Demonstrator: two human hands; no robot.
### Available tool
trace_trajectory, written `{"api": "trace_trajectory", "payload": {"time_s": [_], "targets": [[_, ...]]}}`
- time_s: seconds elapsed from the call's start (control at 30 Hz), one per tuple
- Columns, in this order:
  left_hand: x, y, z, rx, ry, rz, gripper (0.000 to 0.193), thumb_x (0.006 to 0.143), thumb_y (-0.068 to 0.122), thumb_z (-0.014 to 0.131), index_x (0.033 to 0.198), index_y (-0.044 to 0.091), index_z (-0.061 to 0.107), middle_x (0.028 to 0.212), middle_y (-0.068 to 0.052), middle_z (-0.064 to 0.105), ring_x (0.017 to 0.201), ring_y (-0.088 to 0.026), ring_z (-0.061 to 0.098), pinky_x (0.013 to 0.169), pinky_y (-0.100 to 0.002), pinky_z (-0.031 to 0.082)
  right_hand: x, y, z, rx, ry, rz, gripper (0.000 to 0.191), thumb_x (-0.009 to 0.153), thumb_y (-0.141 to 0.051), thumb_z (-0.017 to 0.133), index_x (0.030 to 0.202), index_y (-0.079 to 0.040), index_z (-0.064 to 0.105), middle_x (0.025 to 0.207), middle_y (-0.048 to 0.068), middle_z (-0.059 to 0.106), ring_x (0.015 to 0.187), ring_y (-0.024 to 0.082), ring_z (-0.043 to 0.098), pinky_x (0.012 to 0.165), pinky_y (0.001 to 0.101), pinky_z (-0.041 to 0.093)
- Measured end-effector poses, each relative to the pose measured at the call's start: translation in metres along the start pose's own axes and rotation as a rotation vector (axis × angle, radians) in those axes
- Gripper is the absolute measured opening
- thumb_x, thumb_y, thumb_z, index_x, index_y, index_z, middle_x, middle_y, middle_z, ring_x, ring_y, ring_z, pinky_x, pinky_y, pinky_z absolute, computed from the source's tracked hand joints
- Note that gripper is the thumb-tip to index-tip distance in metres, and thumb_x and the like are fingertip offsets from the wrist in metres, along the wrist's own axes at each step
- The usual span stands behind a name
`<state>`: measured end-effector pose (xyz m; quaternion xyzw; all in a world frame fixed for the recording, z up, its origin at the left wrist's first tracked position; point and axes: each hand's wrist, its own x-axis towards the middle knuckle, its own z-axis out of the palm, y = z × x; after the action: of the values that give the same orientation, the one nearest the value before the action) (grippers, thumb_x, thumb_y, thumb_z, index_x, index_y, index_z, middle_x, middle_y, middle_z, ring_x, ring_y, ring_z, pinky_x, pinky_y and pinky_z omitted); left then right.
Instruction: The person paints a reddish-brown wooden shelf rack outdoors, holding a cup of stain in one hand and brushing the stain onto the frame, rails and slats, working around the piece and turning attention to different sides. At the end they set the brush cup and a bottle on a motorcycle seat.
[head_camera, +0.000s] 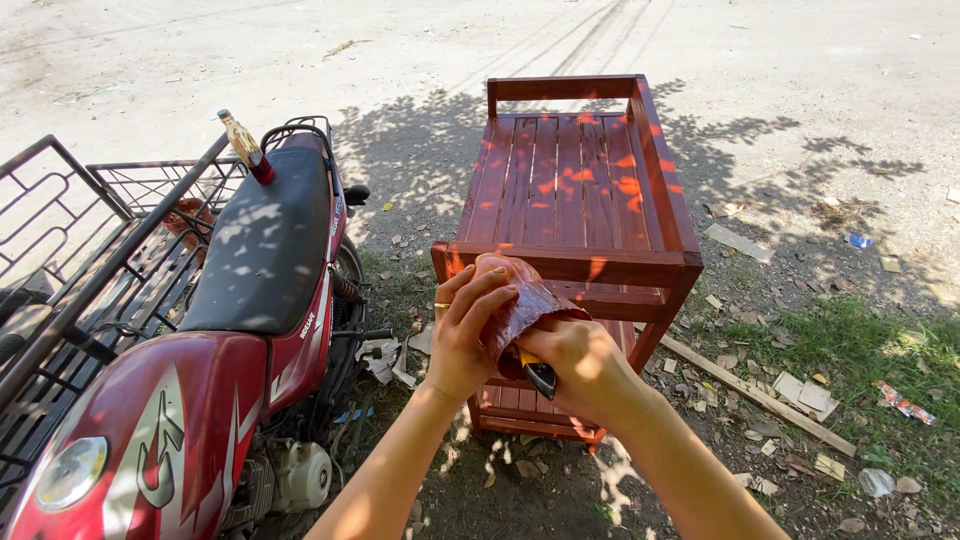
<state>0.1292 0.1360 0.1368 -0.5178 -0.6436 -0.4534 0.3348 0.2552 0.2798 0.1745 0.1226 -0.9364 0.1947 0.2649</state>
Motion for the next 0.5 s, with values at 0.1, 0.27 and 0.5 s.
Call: {"api": "trace_trajectory", "payload": {"time_s": [0.1,0.27,0.5], "targets": [[0.004,-0.001,0.002,0.041,0.04,0.023,0.041,0.087,0.005,0.077,0.126,0.013,0.067,0.138,-0.003,0.065,0.133,-0.035,0.055,0.116,-0.045,0.046,0.001,-0.002,0.0,0.044,0.085,-0.004,0.016,0.074,-0.01,0.078,0.089,-0.009,0.072,0.079,0.014,0.071,0.075,0.034,0.07,0.065,0.0444,0.055],[-0.01,-0.006,0.009,0.054,0.032,-0.039,0.043,0.085,0.002,0.074,0.126,0.011,0.066,0.139,-0.007,0.064,0.134,-0.036,0.054,0.115,-0.045,0.046,-0.005,-0.002,0.016,0.05,0.163,0.016,0.019,0.072,-0.01,0.076,0.09,-0.008,0.071,0.084,0.014,0.073,0.077,0.033,0.071,0.065,0.0422,0.057],[-0.06,-0.003,0.023,-0.086,-0.178,-0.364,0.084,0.064,0.018,0.09,0.139,0.012,0.053,0.146,-0.009,0.057,0.134,-0.039,0.053,0.109,-0.048,0.047,-0.028,0.02,0.048,0.204,-0.005,0.224,0.039,0.07,-0.006,0.08,0.109,-0.008,0.077,0.1,0.015,0.078,0.093,0.031,0.074,0.085,0.0405,0.058]]}}
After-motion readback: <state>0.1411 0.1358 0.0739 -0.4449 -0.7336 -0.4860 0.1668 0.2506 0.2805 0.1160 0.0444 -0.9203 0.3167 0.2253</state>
